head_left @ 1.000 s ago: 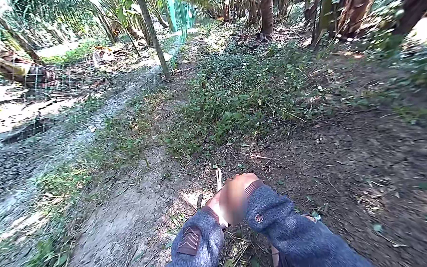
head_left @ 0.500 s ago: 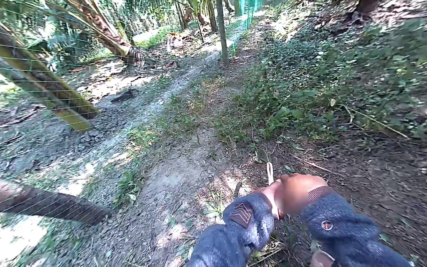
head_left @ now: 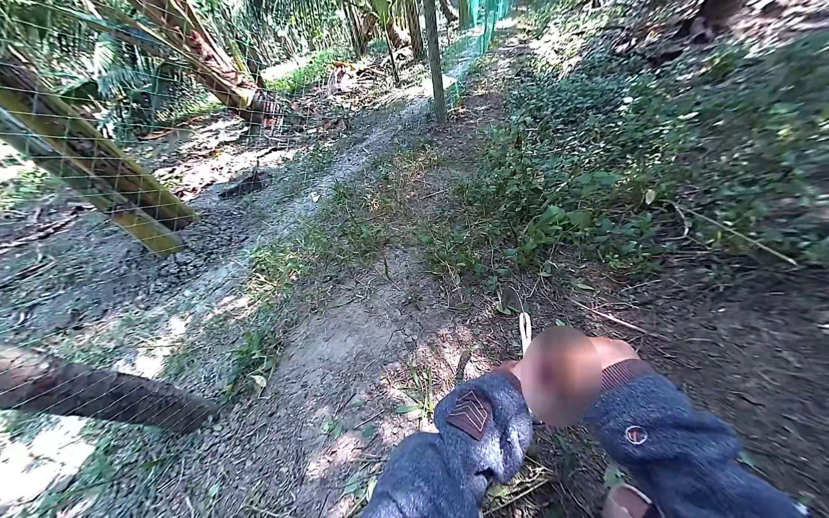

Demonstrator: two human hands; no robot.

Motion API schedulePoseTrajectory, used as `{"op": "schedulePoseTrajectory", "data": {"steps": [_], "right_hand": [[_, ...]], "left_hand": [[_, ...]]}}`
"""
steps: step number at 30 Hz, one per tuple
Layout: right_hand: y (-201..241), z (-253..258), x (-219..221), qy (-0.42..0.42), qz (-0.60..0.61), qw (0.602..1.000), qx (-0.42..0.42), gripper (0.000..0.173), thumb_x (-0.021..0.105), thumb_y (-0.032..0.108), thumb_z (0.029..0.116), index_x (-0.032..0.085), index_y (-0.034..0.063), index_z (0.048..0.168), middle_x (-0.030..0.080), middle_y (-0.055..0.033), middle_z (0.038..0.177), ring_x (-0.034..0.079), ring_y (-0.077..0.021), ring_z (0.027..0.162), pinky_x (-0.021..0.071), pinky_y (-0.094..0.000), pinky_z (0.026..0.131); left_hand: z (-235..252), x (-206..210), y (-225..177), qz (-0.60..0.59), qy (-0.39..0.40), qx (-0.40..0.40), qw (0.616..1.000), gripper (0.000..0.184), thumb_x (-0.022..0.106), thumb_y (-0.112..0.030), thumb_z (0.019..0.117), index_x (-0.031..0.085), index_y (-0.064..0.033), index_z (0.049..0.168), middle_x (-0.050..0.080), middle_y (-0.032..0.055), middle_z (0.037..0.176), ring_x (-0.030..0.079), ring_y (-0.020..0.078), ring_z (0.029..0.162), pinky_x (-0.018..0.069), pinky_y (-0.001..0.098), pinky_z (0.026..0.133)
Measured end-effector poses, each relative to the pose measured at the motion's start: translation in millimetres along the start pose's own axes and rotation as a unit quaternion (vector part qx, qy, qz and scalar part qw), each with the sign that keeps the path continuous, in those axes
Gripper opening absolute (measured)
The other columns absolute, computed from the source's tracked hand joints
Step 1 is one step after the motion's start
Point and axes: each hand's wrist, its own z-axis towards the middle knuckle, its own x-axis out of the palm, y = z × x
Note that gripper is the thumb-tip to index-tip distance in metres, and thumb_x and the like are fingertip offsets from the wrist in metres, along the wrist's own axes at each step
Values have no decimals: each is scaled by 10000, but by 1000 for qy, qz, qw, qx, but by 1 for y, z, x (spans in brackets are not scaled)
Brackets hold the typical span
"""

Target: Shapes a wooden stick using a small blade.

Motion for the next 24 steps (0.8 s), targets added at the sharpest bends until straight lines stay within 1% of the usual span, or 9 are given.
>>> {"op": "schedulePoseTrajectory", "data": {"steps": [9, 14, 18, 24], "right_hand": [[2, 1, -2, 3, -9, 1000, 3, 503, 489, 428, 1050, 573, 123, 1442, 636, -223, 1374, 615, -428, 1271, 487, -652, 1000], [3, 2, -3, 5, -9, 1000, 5, 507, 489, 440, 1048, 576, 132, 1442, 642, -219, 1368, 616, -425, 1271, 487, -648, 1003], [4, 3, -1, -1, -14, 1000, 7, 499, 496, 436, 1041, 585, 140, 1433, 649, -219, 1355, 623, -425, 1260, 493, -647, 994], [4, 4, 0, -6, -11, 1000, 2, 499, 517, 425, 1033, 590, 133, 1431, 662, -217, 1338, 625, -427, 1258, 494, -640, 1002]], "left_hand": [[0, -1, -2, -8, -1, 3, 1000, 469, 409, -511, 1088, 472, -149, 796, 393, -35, 529, 409, 77, 378, 392, 226, 368], [-7, 1, -5, -11, -7, 1, 1000, 476, 402, -507, 1091, 464, -150, 782, 388, -36, 521, 395, 70, 371, 373, 217, 360], [-8, 0, -6, 1, -10, -1, 1000, 465, 410, -507, 1089, 473, -150, 798, 390, -39, 527, 399, 69, 375, 386, 218, 368], [-6, -2, -7, 6, -3, 5, 1000, 454, 402, -496, 1095, 470, -158, 800, 386, -47, 530, 385, 57, 373, 373, 203, 366]]}}
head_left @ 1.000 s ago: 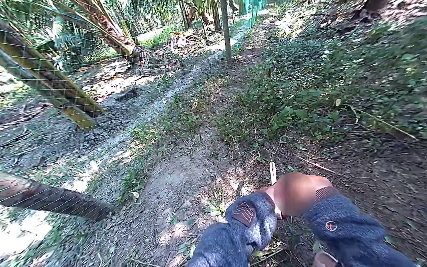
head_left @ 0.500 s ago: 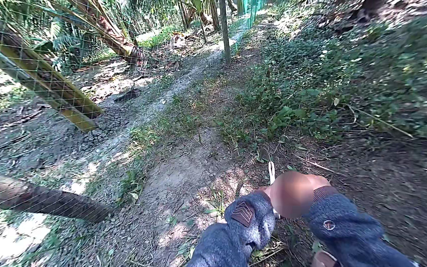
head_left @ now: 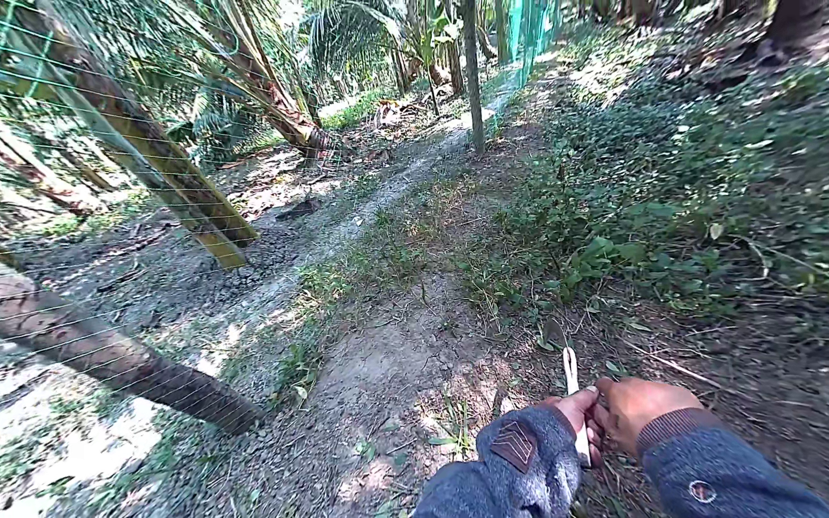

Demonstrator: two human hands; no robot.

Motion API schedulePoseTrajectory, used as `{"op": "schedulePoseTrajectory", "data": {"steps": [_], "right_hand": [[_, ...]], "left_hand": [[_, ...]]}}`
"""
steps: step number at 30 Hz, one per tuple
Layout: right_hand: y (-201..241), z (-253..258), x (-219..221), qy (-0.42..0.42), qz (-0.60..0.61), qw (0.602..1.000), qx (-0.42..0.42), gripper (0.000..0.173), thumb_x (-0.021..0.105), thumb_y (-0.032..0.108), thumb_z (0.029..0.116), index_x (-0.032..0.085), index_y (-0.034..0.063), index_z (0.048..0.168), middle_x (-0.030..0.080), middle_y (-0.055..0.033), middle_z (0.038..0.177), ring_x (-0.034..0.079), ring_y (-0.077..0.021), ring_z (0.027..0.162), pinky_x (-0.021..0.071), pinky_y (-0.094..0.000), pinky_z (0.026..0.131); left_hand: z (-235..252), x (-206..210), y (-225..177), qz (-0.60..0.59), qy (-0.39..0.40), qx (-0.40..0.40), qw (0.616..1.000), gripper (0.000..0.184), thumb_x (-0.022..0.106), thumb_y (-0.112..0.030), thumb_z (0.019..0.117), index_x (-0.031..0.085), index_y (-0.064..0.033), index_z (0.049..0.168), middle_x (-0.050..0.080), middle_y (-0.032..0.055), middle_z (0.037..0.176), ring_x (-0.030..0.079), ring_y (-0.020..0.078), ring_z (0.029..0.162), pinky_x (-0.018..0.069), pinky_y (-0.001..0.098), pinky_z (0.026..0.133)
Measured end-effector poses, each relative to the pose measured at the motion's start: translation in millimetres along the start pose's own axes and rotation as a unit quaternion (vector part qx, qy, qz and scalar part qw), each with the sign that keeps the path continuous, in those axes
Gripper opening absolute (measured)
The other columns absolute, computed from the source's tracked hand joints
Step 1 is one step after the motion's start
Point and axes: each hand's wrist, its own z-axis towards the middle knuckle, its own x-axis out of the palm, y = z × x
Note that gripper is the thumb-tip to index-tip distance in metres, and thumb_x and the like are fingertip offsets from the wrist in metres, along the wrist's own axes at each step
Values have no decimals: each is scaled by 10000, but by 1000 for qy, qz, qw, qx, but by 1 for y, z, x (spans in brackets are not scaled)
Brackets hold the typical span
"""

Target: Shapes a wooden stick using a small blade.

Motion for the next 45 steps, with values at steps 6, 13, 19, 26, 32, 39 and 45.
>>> {"op": "schedulePoseTrajectory", "data": {"steps": [6, 13, 19, 26, 32, 39, 45], "right_hand": [[-5, 7, 7, -11, 3, 1000, -8, 504, 523, 444, 1021, 608, 141, 1415, 663, -226, 1334, 624, -441, 1255, 492, -651, 999], [-6, 6, 8, -7, 10, 1000, -4, 505, 527, 460, 1018, 625, 131, 1388, 677, -222, 1314, 628, -441, 1252, 487, -651, 1002], [-10, 8, 13, -6, 13, 1000, -9, 515, 527, 443, 1022, 598, 135, 1428, 653, -228, 1352, 613, -440, 1272, 477, -642, 1025], [-11, 7, 12, 2, 11, 1000, -14, 521, 535, 438, 1020, 587, 136, 1442, 654, -231, 1350, 614, -439, 1272, 483, -646, 1016], [-11, 8, 13, 0, 10, 1000, -10, 525, 527, 439, 1016, 582, 153, 1453, 663, -213, 1347, 621, -432, 1266, 485, -651, 1009], [-12, -1, 8, 1, 14, 1000, -2, 505, 524, 443, 1021, 603, 140, 1418, 669, -209, 1335, 615, -424, 1277, 480, -643, 1022], [-16, -4, 5, 6, 33, 999, -12, 516, 525, 452, 1022, 593, 132, 1420, 663, -215, 1335, 626, -422, 1260, 493, -644, 1007]], "left_hand": [[-1, 2, 1, 11, -2, 5, 1000, 463, 392, -490, 1097, 464, -159, 782, 385, -48, 519, 383, 51, 370, 368, 200, 362], [5, 2, 3, 14, -4, 7, 1000, 471, 404, -479, 1099, 462, -160, 757, 389, -51, 508, 382, 44, 366, 363, 194, 359], [11, 1, 7, 4, -1, 3, 1000, 466, 414, -471, 1097, 464, -161, 752, 393, -49, 506, 384, 43, 361, 364, 191, 354], [7, 3, 7, 5, -1, 0, 1000, 468, 402, -470, 1100, 464, -158, 757, 391, -48, 508, 385, 43, 360, 368, 187, 353], [10, 4, 8, 8, -5, 1, 1000, 461, 410, -465, 1099, 459, -162, 755, 382, -51, 506, 381, 44, 360, 371, 194, 353], [12, 5, 11, 12, 5, 16, 1000, 474, 395, -503, 1095, 479, -156, 783, 398, -47, 514, 393, 53, 367, 375, 202, 364], [15, 5, 14, 8, 10, 14, 1000, 518, 368, -534, 1092, 479, -157, 755, 403, -39, 511, 393, 64, 369, 360, 212, 365]]}}
